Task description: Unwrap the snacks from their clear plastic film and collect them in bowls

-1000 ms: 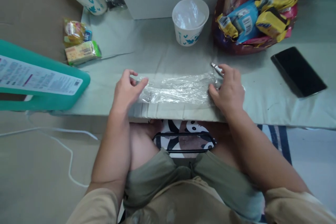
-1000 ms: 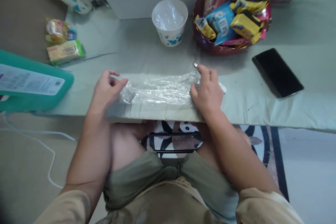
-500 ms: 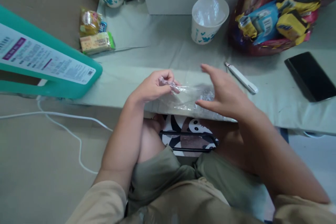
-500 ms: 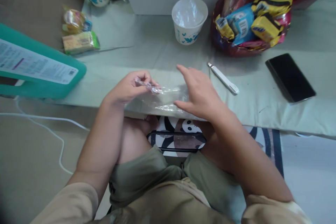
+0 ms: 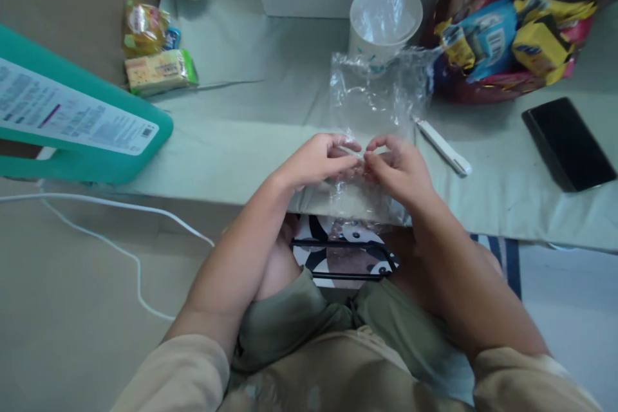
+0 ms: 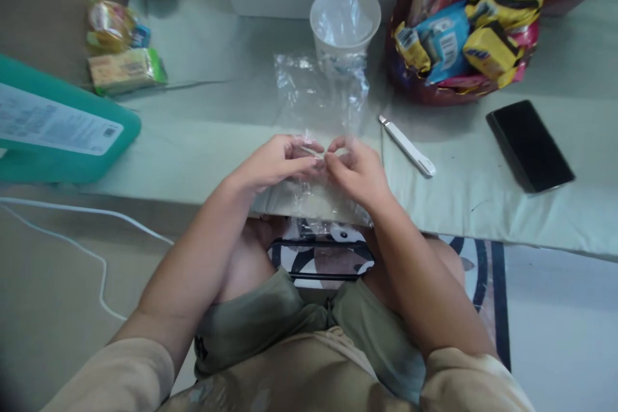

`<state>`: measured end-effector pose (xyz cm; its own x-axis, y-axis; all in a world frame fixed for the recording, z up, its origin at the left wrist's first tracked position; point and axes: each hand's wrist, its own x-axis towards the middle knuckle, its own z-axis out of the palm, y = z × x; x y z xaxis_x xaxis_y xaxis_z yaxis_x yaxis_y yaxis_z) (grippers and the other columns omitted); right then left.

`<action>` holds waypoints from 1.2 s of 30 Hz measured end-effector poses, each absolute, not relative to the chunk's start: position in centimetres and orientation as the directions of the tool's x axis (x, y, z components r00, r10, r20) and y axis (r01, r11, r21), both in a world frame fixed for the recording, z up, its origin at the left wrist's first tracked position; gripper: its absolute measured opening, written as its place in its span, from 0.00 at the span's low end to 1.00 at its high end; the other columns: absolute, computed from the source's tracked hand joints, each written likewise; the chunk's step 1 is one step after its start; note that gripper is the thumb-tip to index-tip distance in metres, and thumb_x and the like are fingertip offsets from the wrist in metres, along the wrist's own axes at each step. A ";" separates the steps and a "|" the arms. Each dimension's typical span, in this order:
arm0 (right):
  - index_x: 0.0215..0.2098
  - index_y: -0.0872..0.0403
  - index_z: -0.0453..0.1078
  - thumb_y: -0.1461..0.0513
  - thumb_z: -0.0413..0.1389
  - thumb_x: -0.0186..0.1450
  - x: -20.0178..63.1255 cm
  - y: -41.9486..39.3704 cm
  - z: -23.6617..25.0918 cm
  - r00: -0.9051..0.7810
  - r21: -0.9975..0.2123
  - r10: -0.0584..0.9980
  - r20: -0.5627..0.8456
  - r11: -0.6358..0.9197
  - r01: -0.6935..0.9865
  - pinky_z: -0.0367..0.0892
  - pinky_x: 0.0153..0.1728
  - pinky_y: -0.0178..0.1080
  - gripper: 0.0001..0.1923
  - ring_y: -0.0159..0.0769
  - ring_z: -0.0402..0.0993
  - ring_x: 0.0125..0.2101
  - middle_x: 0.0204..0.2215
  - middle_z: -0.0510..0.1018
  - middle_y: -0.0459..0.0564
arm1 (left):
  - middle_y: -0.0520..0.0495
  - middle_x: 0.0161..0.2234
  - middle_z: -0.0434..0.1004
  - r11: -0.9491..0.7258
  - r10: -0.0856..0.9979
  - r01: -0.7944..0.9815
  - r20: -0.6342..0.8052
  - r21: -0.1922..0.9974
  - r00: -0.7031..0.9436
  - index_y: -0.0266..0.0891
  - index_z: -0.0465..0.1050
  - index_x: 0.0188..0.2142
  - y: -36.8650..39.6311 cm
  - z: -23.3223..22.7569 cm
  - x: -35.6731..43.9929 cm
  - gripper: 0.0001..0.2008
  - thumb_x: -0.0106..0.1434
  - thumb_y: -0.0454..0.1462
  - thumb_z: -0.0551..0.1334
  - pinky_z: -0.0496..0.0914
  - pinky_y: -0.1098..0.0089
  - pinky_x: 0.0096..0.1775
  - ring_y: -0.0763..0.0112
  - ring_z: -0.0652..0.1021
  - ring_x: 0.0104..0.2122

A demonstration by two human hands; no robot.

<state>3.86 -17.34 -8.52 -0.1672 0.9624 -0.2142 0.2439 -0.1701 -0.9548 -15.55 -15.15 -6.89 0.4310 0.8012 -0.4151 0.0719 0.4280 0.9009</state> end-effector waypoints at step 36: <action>0.37 0.50 0.70 0.49 0.65 0.56 6.3 -15.8 -7.8 -0.233 -0.968 0.940 -0.250 -0.240 0.070 0.68 0.32 0.40 0.18 0.35 0.70 0.28 0.26 0.74 0.46 | 0.54 0.22 0.73 0.435 0.871 -0.032 -0.412 0.900 0.268 0.42 0.76 0.41 -14.4 -6.6 -14.5 0.10 0.59 0.35 0.65 0.71 0.72 0.25 0.75 0.73 0.20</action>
<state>6.29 -15.79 -7.81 -0.2327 0.9399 -0.2498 0.0699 -0.2400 -0.9682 -14.51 -14.38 -6.62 0.2675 0.8712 -0.4116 -0.0316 0.4349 0.8999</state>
